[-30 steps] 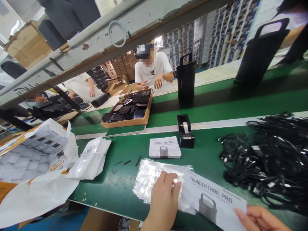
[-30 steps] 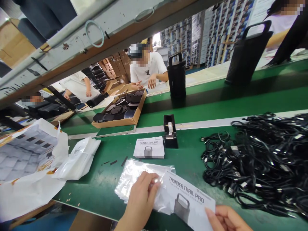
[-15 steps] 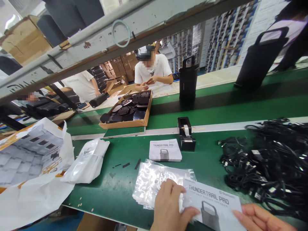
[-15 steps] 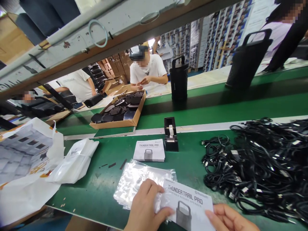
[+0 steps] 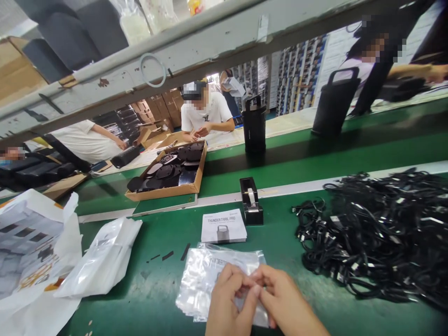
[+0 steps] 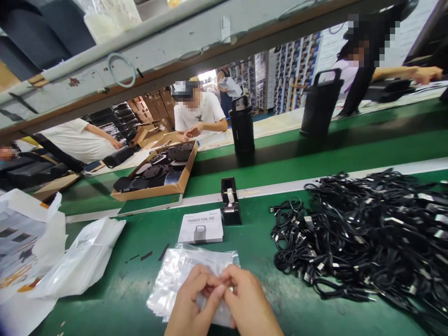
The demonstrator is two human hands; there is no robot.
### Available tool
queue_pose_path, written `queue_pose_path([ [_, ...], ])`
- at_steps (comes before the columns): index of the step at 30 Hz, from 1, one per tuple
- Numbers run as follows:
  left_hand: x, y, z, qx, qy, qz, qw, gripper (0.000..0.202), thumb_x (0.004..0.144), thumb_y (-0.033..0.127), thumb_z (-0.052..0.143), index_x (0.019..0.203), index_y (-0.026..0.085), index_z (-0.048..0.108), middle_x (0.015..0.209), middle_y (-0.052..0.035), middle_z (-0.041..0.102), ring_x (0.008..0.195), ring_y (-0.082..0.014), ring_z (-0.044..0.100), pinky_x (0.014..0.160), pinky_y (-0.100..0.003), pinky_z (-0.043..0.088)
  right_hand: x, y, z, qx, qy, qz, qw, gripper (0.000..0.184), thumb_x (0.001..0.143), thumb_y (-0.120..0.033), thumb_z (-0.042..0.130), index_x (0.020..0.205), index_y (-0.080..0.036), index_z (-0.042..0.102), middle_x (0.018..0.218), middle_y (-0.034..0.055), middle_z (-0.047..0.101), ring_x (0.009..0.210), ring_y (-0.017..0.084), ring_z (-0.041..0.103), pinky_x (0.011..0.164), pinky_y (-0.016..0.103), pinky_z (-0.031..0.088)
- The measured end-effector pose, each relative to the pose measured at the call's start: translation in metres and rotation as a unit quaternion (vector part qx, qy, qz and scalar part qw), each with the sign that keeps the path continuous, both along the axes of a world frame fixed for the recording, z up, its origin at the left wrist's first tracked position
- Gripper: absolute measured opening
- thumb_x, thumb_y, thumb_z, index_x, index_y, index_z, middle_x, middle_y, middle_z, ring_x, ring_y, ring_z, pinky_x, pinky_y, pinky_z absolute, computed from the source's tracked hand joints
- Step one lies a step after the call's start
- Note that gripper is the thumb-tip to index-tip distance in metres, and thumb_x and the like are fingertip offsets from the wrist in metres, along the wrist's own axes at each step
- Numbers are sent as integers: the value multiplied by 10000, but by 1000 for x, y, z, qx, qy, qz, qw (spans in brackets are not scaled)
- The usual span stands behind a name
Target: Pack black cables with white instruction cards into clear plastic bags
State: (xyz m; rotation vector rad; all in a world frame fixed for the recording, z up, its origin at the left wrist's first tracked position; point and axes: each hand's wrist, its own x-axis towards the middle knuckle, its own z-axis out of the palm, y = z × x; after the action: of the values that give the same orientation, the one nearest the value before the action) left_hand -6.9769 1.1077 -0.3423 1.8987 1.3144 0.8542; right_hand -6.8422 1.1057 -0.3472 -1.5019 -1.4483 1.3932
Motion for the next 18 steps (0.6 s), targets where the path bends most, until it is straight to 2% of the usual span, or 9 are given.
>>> queue_pose_path([
  [2, -2, 1, -4, 12, 5, 5, 1000, 140, 824, 195, 503, 742, 183, 615, 744, -26, 525, 674, -153, 542, 595, -240, 431, 5, 9, 12, 59, -94, 38, 993, 188, 757, -142, 460, 704, -216, 625, 654, -20, 678, 482, 133, 605, 435, 209, 443],
  [4, -3, 2, -8, 38, 50, 18, 998, 124, 811, 173, 512, 735, 190, 608, 742, -27, 532, 689, -166, 539, 621, -261, 425, 28, 23, 26, 119, -201, 39, 972, 233, 811, -150, 458, 758, -228, 671, 729, 19, 708, 689, 213, 662, 628, 305, 500],
  [6, -3, 0, -12, 70, 109, 29, 991, 122, 785, 132, 519, 723, 193, 604, 749, -35, 543, 723, -187, 536, 654, -288, 418, 60, 44, 38, 167, -319, -10, 933, 335, 844, -74, 364, 991, -155, 654, 973, 158, 688, 893, 318, 634, 765, 466, 463],
  [8, -2, -1, -14, 94, 155, 31, 983, 133, 760, 94, 517, 712, 188, 598, 750, -43, 549, 740, -201, 528, 673, -309, 413, 92, 69, 45, 209, -406, -25, 889, 442, 765, 59, 297, 1015, -79, 636, 1039, 255, 635, 991, 386, 578, 776, 544, 419],
  [11, -1, -1, -17, 105, 193, 32, 975, 142, 721, 59, 525, 696, 180, 595, 729, -46, 556, 723, -203, 526, 680, -321, 412, 122, 102, 43, 266, -460, 27, 847, 388, 674, 107, 367, 786, -103, 673, 807, 204, 673, 874, 358, 606, 728, 475, 447],
  [14, -2, 1, -18, 105, 204, 34, 973, 162, 671, 32, 543, 671, 184, 599, 709, -42, 571, 704, -199, 537, 674, -316, 414, 130, 115, 36, 309, -464, 71, 827, 318, 606, 99, 445, 563, -156, 630, 607, 117, 642, 691, 288, 620, 642, 379, 473],
  [16, -4, 3, -16, 92, 193, 36, 976, 164, 672, 33, 536, 666, 186, 596, 697, -38, 582, 699, -196, 546, 668, -310, 413, 128, 109, 32, 336, -444, 73, 828, 310, 625, 75, 455, 582, -171, 638, 637, 88, 648, 673, 249, 623, 625, 340, 485],
  [18, -5, 4, -11, 64, 165, 44, 983, 152, 712, 60, 513, 678, 188, 587, 695, -32, 585, 694, -192, 552, 655, -303, 410, 121, 93, 29, 363, -414, 53, 833, 281, 736, -9, 460, 774, -182, 679, 790, 78, 682, 757, 225, 639, 671, 321, 508],
])
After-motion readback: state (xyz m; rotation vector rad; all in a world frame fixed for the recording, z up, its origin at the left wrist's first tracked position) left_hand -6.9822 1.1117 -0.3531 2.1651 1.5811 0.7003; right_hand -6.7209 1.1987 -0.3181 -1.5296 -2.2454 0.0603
